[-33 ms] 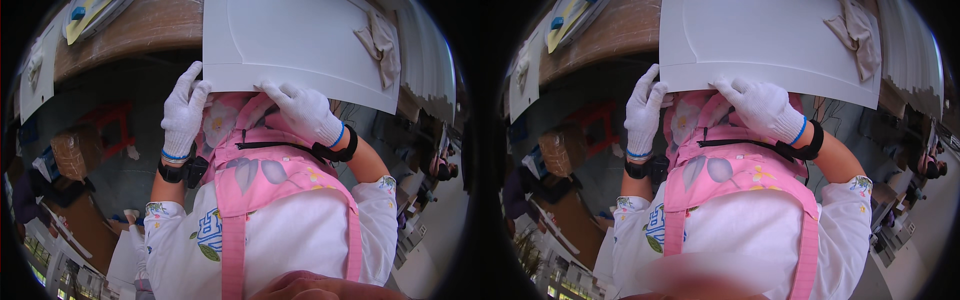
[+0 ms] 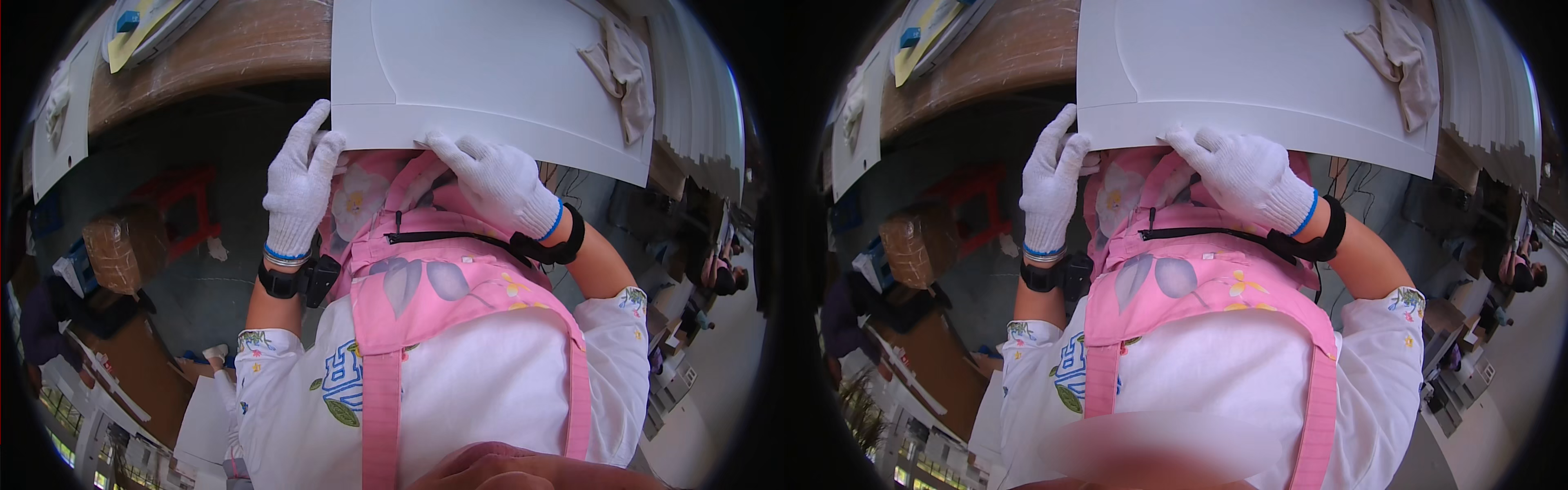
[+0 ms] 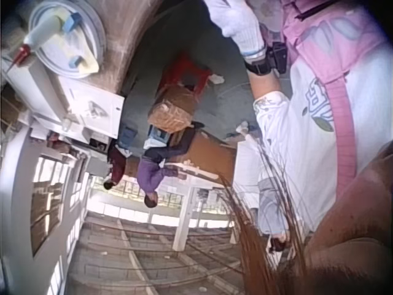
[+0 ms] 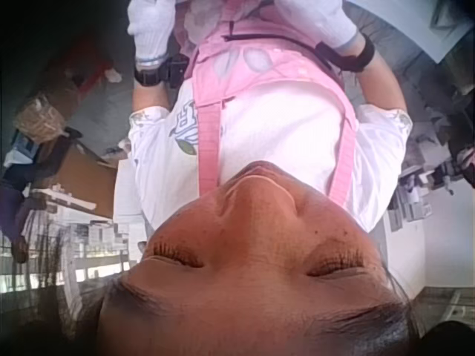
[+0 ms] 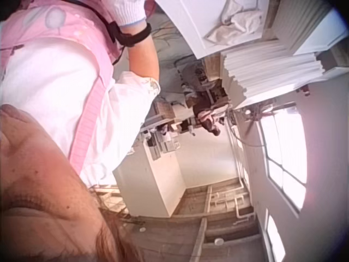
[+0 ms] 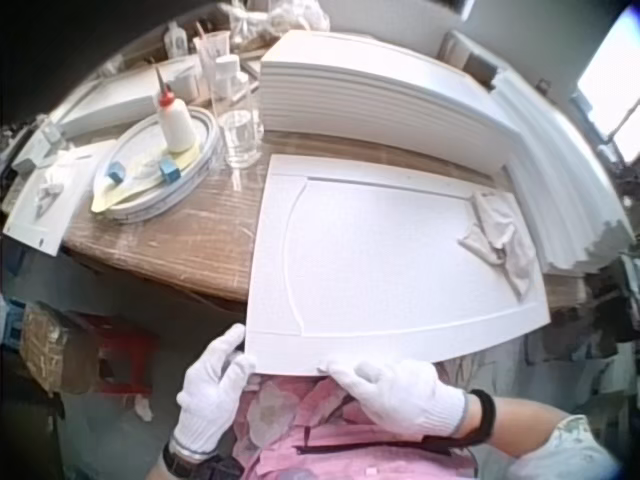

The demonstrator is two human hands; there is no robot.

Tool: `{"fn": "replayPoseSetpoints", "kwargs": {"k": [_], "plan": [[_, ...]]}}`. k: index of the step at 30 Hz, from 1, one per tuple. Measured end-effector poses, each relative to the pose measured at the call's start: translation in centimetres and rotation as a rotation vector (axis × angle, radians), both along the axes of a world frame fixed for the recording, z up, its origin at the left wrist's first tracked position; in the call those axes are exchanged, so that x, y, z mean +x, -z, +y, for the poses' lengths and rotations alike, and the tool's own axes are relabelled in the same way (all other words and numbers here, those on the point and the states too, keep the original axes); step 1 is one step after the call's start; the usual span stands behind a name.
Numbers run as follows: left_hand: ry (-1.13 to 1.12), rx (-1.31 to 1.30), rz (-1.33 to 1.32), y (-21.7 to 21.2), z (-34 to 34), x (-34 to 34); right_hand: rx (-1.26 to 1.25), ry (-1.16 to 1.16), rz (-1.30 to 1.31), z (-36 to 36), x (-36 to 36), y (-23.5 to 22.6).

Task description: Cleaning and inspecting white cabinet door panels using a scraper and cloth.

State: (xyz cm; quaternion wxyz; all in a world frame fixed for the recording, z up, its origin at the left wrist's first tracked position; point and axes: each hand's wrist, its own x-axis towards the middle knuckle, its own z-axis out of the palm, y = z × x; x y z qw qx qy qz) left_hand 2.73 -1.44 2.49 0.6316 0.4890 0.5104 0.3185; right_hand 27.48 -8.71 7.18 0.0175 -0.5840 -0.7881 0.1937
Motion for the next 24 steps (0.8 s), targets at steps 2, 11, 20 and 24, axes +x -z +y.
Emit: {"fn": "replayPoseSetpoints", "kwargs": {"k": [2, 11, 20, 24], "plan": [[0.004, -0.001, 0.013, 0.13, 0.04, -0.01, 0.012, 0.013, -0.004, 0.14, 0.26, 0.22], [-0.012, 0.006, 0.022, 0.21, -0.05, 0.11, -0.007, 0.006, -0.012, 0.08, 0.12, 0.15], [-0.011, 0.013, 0.021, 0.19, -0.06, 0.13, -0.014, -0.008, -0.021, -0.02, 0.27, 0.32], [0.044, 0.416, 0.295, 0.84, -0.09, -0.02, -0.128, -0.043, -0.009, -0.47, -0.01, -0.4]]}}
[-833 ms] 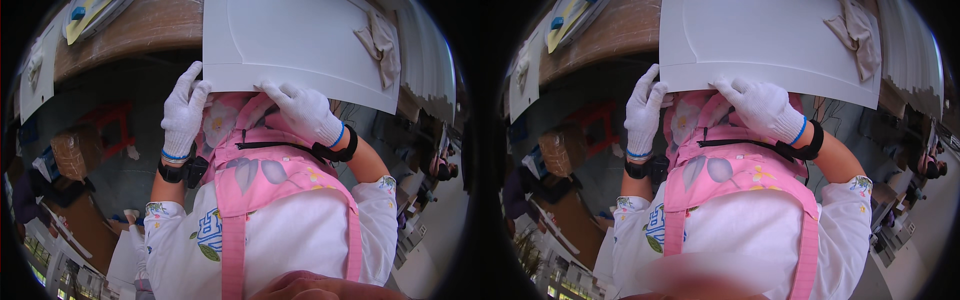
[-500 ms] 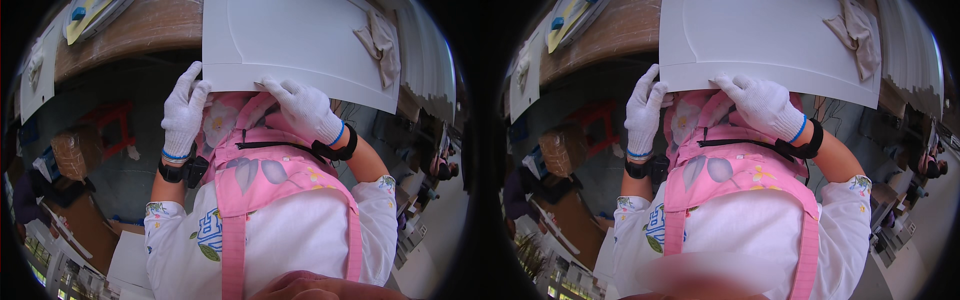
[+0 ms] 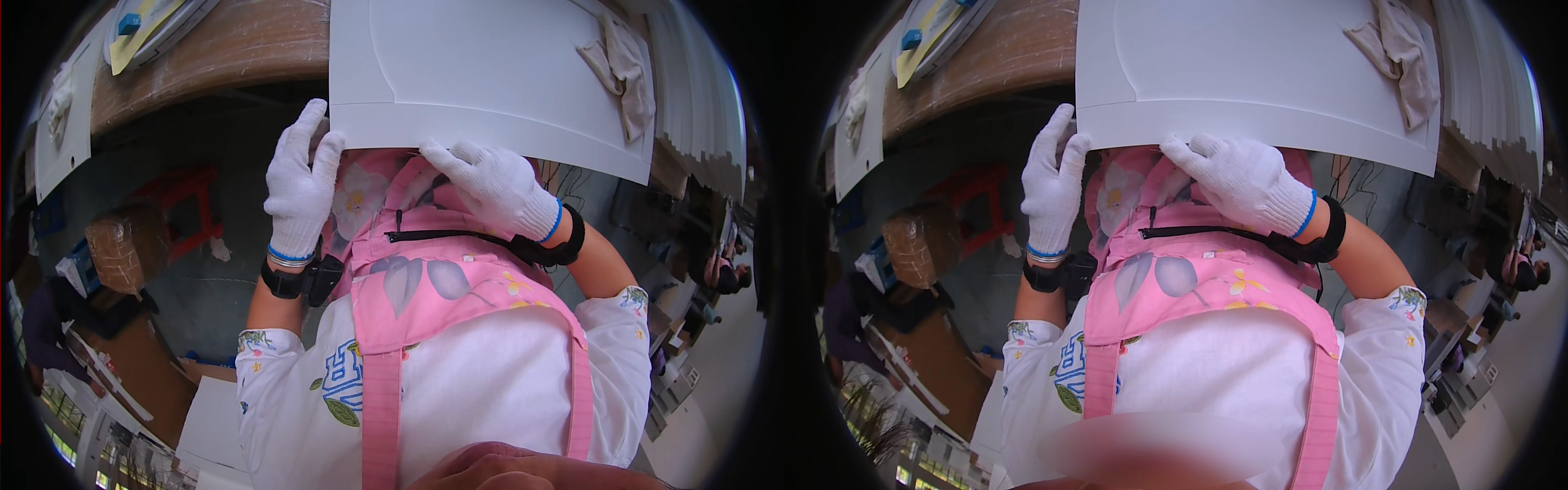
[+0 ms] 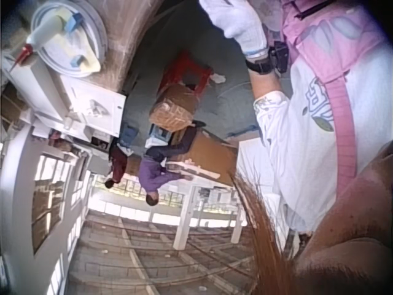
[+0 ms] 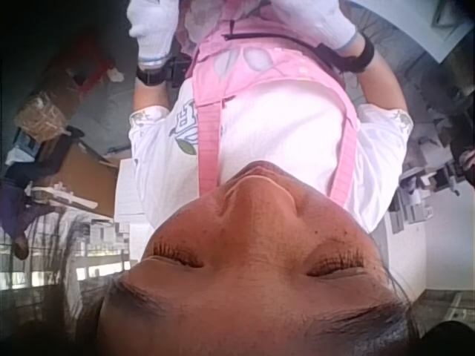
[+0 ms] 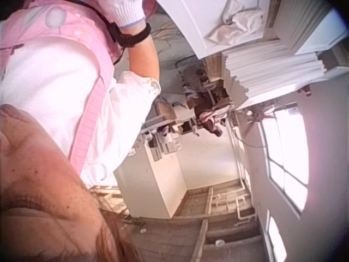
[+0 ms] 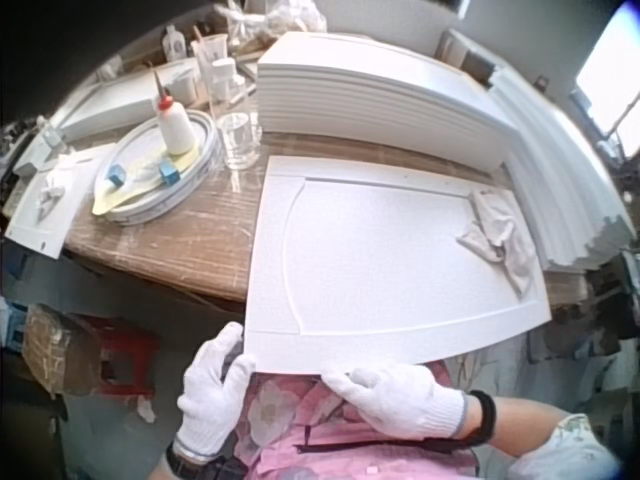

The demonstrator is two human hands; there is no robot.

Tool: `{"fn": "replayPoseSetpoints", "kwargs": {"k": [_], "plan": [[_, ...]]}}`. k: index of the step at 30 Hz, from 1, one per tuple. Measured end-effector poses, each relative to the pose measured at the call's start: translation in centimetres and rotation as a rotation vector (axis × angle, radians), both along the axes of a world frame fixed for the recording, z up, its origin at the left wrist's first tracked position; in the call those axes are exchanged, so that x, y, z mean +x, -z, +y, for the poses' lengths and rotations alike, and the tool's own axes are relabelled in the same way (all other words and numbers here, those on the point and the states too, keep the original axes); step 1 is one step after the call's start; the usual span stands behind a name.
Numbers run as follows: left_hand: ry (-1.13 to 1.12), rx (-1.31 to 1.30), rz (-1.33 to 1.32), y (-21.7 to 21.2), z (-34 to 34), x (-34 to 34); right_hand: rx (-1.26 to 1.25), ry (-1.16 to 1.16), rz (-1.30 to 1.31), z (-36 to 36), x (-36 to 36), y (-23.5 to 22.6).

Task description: Cleaning and inspecting white cabinet door panels using a scraper and cloth.

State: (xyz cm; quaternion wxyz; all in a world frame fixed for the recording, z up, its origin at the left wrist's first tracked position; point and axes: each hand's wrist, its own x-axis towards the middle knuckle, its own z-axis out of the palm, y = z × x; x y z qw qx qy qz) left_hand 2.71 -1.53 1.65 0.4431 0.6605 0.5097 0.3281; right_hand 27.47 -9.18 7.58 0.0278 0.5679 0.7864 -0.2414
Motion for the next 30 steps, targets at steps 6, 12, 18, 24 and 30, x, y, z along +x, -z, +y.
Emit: {"fn": "replayPoseSetpoints", "kwargs": {"k": [6, 12, 18, 24, 30], "plan": [[0.577, 0.675, 0.422, -1.5, -1.2, 3.6, 0.447, 0.482, 0.424, -0.3, 3.8, 0.8], [0.738, 0.559, -0.062, -2.1, -0.9, 2.6, 0.342, 0.32, 0.374, -1.4, 3.7, 0.2], [-0.013, 0.319, 0.096, -1.1, -0.3, 0.1, 0.232, 0.109, 0.051, -0.4, 0.9, 1.5], [-0.059, -0.078, 0.016, -0.2, -0.8, 0.1, 0.159, 0.047, 0.048, 0.4, 0.6, 1.1], [-0.003, -0.004, 0.047, -0.1, -0.6, 0.0, 0.209, 0.068, 0.058, 0.3, 0.6, 1.3]]}}
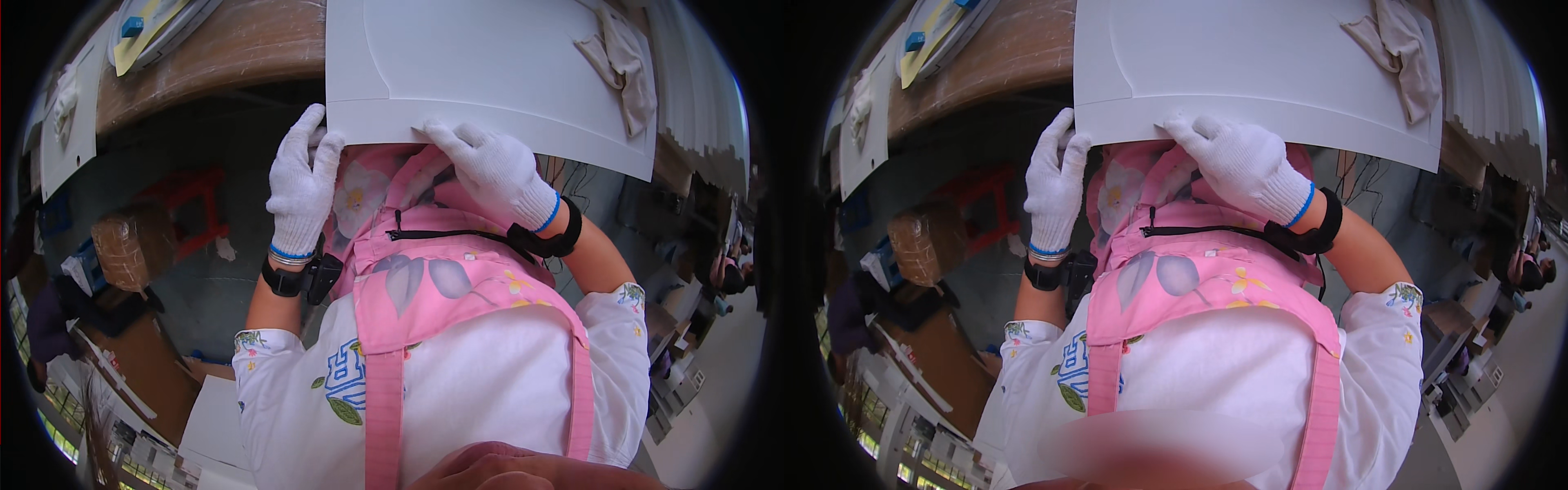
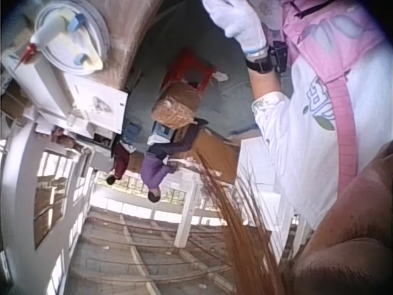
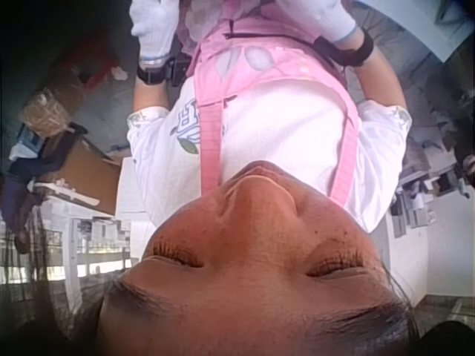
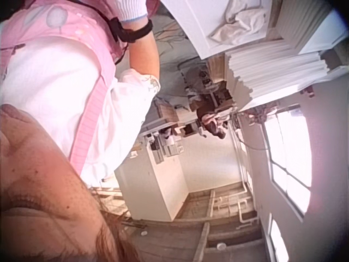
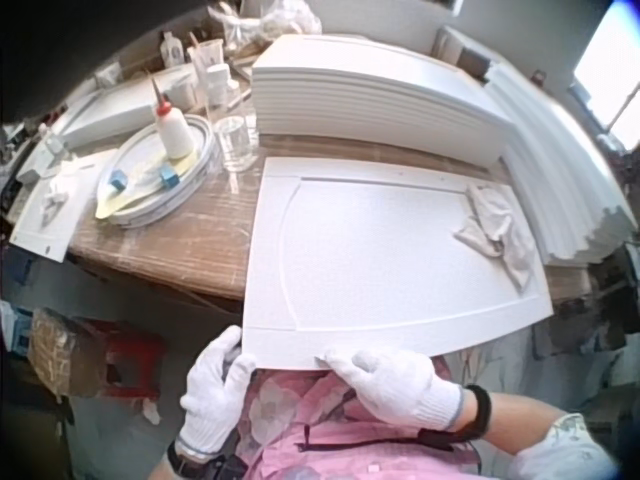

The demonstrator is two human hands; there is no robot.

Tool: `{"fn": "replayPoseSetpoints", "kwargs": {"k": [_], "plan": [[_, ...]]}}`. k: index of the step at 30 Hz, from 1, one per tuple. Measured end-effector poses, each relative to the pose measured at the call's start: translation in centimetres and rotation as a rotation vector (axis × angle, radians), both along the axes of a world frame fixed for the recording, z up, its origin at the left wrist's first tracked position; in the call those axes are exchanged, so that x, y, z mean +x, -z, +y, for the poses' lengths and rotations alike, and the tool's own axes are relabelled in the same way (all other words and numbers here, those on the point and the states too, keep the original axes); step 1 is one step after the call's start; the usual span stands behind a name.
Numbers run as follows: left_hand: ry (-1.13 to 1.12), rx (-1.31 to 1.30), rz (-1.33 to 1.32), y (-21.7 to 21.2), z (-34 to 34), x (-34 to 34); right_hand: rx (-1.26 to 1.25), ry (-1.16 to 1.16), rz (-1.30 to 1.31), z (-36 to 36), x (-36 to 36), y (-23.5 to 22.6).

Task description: Cleaning and inspecting white cabinet door panels using a scraper and cloth.

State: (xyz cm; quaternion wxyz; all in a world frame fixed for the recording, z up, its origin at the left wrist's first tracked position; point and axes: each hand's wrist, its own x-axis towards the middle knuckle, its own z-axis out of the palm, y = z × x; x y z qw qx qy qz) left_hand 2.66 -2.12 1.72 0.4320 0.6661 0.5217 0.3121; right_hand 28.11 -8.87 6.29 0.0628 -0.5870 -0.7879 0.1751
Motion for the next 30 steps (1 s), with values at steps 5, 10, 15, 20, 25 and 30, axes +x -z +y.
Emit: {"fn": "replayPoseSetpoints", "kwargs": {"k": [5, 10, 15, 20, 25, 30], "plan": [[0.055, 0.764, 0.518, 0.0, 0.5, 0.9, -0.096, 0.018, 0.069, -0.5, -1.2, -0.5], [0.492, 0.781, 0.583, -0.9, -0.4, 4.0, 0.021, 0.264, -0.037, -2.0, 1.3, 0.1], [0.918, 0.767, 0.273, -3.0, -1.0, 7.0, 0.351, 0.743, -0.242, -10.0, 14.0, 0.9], [0.564, 0.764, 0.288, -2.2, 0.3, 8.4, 0.402, 1.257, -0.418, -15.2, 22.9, 0.7], [0.703, 0.828, 0.458, -1.8, -0.5, 10.2, 0.273, 0.561, -0.093, -7.9, 9.7, -1.0], [0.777, 0.812, 0.486, -1.7, 0.1, 7.4, 0.461, 0.773, -0.148, -11.0, 18.1, 2.0]]}}
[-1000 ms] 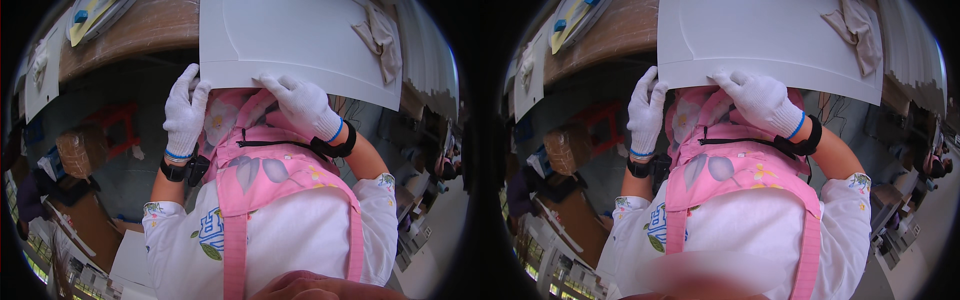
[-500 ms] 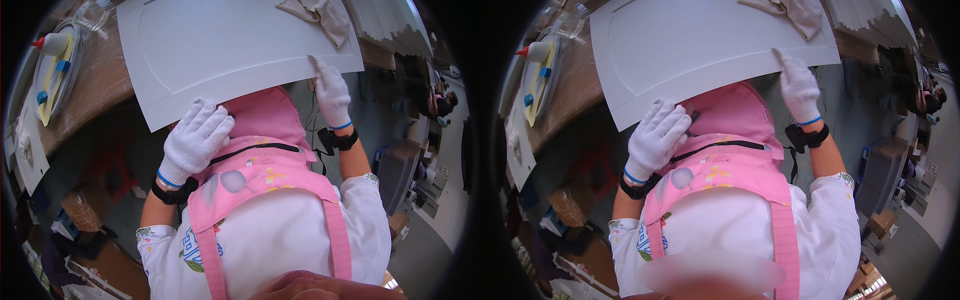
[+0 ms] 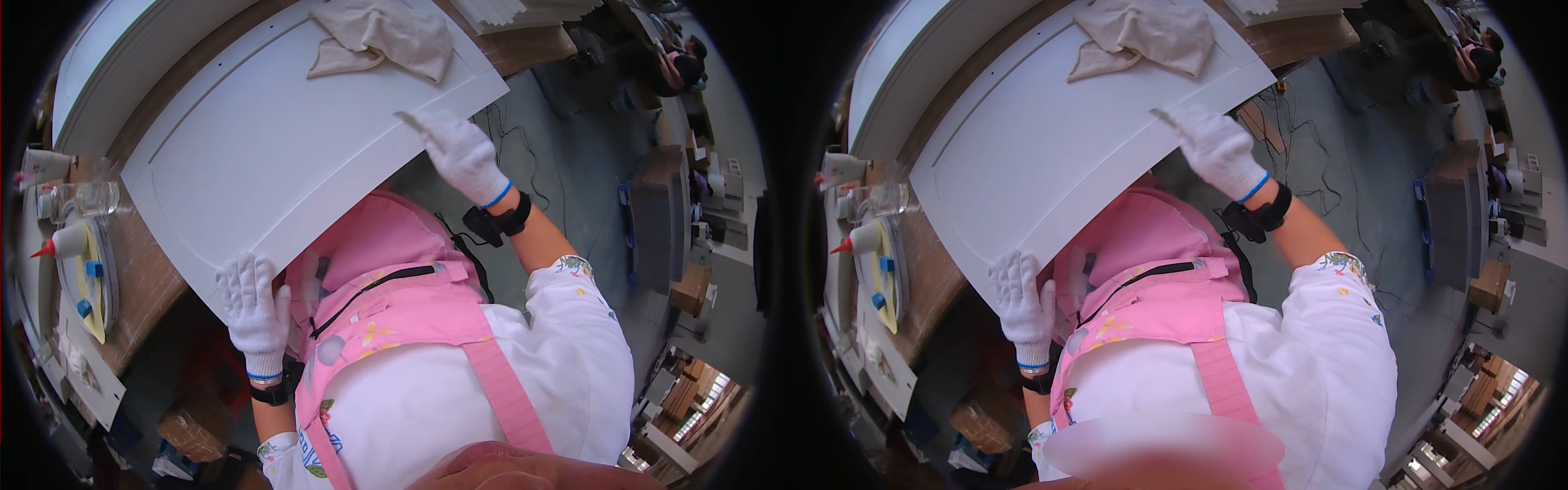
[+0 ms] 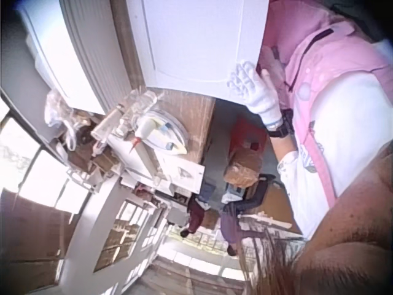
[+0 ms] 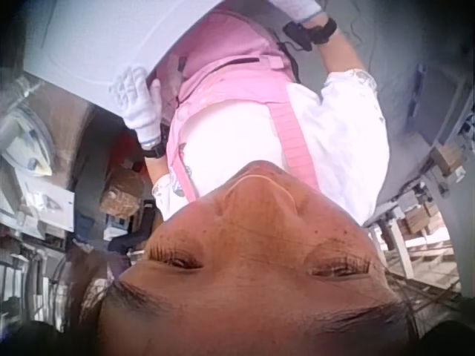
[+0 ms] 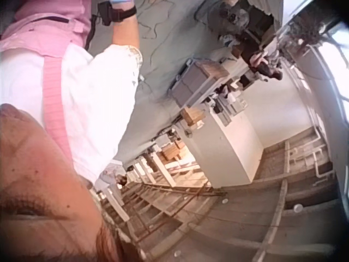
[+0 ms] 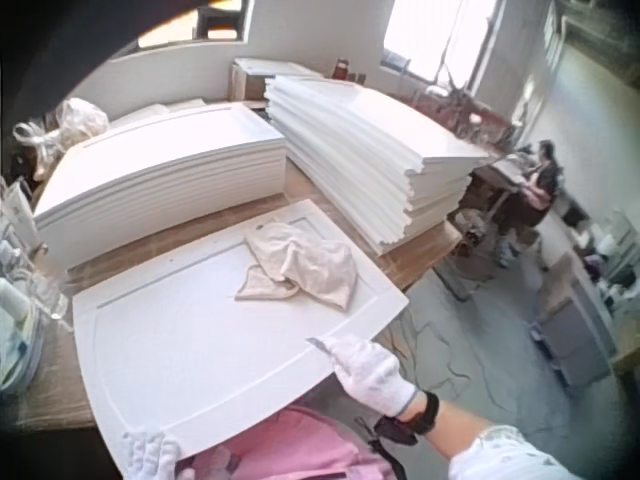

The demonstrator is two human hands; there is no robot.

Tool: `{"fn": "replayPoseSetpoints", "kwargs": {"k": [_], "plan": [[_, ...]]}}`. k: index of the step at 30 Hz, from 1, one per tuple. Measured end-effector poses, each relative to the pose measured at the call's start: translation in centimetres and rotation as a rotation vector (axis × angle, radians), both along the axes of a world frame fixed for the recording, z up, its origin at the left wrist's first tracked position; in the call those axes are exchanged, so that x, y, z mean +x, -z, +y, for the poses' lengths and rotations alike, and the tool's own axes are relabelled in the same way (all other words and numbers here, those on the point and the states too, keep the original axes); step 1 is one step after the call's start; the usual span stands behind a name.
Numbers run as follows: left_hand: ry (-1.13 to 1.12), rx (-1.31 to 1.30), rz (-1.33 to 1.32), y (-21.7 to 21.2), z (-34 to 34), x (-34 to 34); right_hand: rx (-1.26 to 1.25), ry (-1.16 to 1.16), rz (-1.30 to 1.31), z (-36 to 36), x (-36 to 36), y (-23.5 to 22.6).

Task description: Cleaning and inspecting white cabinet door panels using a scraper and cloth.

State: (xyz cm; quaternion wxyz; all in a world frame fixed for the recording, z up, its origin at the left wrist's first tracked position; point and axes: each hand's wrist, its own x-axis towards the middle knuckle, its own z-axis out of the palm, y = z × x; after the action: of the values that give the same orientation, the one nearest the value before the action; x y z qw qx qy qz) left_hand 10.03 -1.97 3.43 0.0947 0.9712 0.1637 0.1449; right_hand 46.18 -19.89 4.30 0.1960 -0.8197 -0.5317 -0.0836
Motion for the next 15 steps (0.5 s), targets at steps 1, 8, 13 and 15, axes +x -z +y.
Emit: {"fn": "replayPoseSetpoints", "kwargs": {"k": [1, 8, 13, 15], "plan": [[-0.059, 0.043, 0.029, 0.0, 0.3, -0.6, -0.072, 0.19, -0.131, -2.0, 3.2, 0.6], [-0.565, -0.067, -0.099, 0.6, 2.9, -5.0, 0.178, 0.6, 0.172, -5.7, 13.6, -2.5], [-0.869, -0.352, -0.141, -0.5, 4.1, -2.0, 0.076, 0.408, 0.652, 2.8, 10.9, -5.6], [-1.035, -0.583, -0.094, -1.5, 4.4, -0.8, 0.154, 0.269, 0.692, 6.2, 10.7, -5.9]]}}
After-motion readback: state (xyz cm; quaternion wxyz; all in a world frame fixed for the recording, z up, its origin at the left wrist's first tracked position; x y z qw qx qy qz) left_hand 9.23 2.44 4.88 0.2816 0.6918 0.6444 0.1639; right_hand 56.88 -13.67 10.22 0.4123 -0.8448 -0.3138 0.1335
